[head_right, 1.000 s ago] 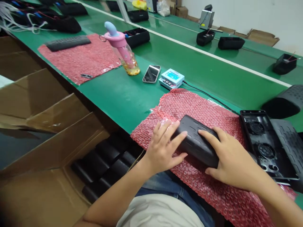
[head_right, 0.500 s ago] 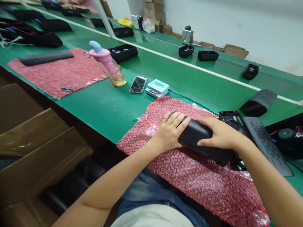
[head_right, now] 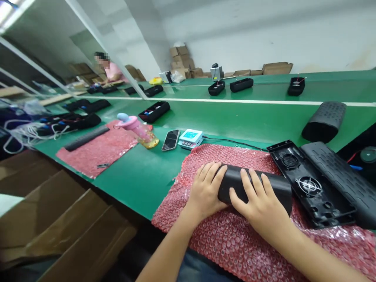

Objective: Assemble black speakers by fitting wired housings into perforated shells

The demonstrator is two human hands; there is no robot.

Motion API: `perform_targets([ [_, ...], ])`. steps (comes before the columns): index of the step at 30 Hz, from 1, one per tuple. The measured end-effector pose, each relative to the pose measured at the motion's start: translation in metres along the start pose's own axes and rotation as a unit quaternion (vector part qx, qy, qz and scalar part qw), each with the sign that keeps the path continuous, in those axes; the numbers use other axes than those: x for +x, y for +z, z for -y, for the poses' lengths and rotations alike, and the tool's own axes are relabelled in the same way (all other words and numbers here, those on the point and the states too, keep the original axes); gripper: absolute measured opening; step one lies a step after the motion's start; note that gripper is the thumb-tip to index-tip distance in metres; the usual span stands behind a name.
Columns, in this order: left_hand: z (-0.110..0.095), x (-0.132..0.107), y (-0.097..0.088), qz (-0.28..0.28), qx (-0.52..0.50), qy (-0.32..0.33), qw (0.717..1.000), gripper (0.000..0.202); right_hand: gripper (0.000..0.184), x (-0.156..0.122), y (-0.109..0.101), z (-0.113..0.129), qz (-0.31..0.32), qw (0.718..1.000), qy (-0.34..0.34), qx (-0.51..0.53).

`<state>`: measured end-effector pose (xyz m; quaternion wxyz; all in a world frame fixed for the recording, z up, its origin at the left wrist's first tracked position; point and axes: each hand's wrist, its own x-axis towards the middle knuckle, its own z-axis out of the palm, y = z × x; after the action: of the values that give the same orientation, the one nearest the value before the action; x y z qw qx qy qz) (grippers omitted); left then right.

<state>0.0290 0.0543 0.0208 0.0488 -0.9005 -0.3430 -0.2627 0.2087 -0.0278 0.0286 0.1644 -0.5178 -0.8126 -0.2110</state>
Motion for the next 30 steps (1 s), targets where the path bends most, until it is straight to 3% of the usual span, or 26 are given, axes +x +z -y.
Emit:
perform_targets([
  [13,0.002,-0.006,-0.001,-0.012,0.015,0.014,1.0,0.07,0.047,0.0,0.005,0.011,-0.059,0.997,0.029,0.042],
  [30,0.002,-0.007,0.001,-0.022,0.024,0.024,0.999,0.068,0.035,-0.001,0.001,0.011,-0.051,0.998,0.026,0.027],
])
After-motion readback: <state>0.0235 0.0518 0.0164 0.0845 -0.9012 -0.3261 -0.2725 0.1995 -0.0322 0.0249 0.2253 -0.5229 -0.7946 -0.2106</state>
